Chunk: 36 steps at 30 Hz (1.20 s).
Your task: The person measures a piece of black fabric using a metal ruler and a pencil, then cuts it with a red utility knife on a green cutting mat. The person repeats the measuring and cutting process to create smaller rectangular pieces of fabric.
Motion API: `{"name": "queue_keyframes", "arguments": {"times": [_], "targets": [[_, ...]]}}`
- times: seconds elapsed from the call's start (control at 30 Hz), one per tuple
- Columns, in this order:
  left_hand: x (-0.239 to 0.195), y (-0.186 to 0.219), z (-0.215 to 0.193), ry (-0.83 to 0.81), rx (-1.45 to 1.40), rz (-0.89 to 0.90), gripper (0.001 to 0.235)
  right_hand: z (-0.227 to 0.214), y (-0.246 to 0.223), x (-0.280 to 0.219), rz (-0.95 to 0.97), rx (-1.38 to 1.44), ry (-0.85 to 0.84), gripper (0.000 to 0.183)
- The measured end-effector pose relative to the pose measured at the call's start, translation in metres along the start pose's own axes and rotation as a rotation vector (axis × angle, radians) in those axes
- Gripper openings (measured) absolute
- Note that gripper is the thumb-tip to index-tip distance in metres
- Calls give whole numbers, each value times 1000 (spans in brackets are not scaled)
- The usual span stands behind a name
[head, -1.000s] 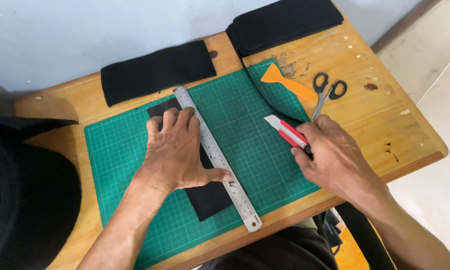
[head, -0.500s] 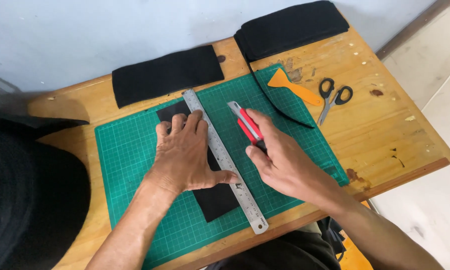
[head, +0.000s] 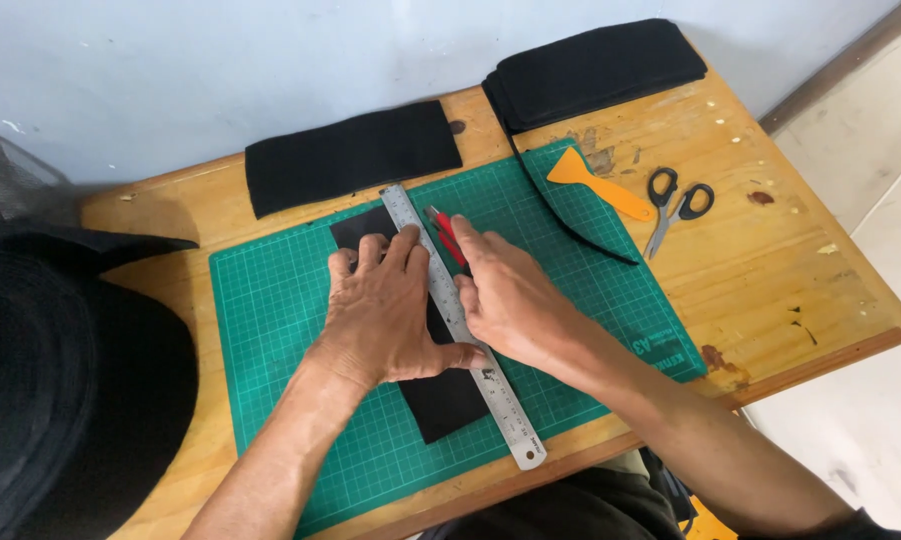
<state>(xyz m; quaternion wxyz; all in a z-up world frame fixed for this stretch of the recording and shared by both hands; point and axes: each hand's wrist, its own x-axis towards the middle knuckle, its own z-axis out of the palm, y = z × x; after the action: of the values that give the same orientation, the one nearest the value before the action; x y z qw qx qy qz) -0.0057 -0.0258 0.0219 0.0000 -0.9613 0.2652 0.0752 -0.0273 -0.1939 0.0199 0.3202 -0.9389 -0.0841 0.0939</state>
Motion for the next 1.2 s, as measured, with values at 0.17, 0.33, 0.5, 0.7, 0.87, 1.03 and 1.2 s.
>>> {"name": "queue_keyframes", "arguments": {"times": [0.17,0.33,0.5,0.7,0.87,1.03,1.2], "targets": [[0,1,-2,-43,2,-10,133,-1,-6,-5,-10,-46,4,70],[-1,2,-5,19,35,-2,134,-4,-17,-11,-34,-81,-16,74],[-3,11,-23,-224,14,-85,113,-20,-42,-26,33,-76,-163,70],[-3,12,-28,-226,4,-85,112,-15,-31,-45,-28,-79,-161,67],[3,3,0,-62,40,-38,128,1,-14,-71,-90,-208,-102,78],[3,4,1,-48,81,-42,129,0,-12,-94,-152,-204,-55,75],[5,5,4,-51,117,-59,134,4,-6,-112,-147,-215,-51,76]]}}
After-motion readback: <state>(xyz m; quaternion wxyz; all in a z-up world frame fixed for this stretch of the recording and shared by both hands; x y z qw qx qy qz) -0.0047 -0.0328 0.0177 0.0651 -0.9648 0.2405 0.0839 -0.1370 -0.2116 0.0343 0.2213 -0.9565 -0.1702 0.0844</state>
